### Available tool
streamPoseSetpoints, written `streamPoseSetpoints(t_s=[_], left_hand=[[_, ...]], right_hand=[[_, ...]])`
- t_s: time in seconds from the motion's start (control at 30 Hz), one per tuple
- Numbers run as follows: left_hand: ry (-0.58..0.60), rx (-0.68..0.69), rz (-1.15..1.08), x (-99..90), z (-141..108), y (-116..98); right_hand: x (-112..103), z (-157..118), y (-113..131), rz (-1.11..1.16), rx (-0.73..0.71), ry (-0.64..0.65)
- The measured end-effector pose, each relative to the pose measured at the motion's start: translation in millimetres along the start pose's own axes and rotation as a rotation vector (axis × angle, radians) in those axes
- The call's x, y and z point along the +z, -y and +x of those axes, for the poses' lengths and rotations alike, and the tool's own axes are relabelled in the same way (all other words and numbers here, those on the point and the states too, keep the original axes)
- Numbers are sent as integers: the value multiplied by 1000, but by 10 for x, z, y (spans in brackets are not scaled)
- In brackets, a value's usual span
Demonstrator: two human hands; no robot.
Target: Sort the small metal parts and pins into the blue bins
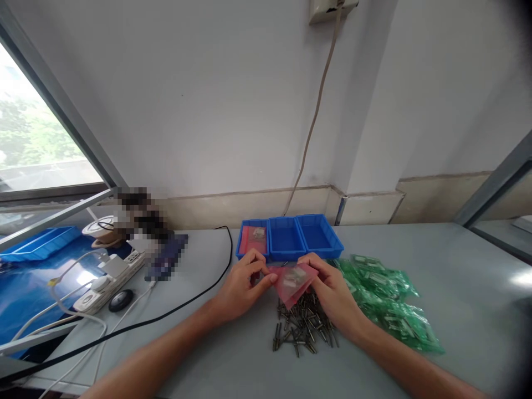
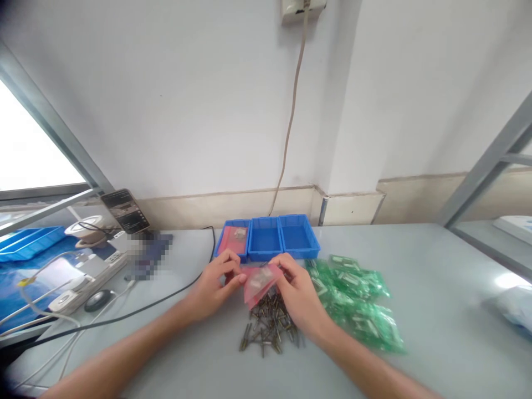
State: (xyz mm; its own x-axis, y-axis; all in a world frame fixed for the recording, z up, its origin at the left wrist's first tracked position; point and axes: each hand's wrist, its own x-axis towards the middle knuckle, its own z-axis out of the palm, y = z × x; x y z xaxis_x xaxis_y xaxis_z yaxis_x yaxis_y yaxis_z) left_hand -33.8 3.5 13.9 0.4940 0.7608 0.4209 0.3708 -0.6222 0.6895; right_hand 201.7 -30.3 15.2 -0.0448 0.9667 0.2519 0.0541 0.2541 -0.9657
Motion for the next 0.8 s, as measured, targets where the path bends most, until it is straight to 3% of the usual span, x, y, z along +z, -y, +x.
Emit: streamPoseSetpoints(t_s=[0.3, 0.5, 0.63, 0.8], left_hand=[[-125, 224, 136, 56, -69, 190], [-295, 406, 276, 30, -44, 190], [-227, 402, 331, -18, -28, 128], [-180, 337, 197, 2, -17, 105]], right_hand=[[9, -19, 5, 14, 170, 48], [19, -35, 44, 35, 122, 33], [3, -29, 46, -22, 40, 56], [-21, -23, 33, -75, -8, 34]])
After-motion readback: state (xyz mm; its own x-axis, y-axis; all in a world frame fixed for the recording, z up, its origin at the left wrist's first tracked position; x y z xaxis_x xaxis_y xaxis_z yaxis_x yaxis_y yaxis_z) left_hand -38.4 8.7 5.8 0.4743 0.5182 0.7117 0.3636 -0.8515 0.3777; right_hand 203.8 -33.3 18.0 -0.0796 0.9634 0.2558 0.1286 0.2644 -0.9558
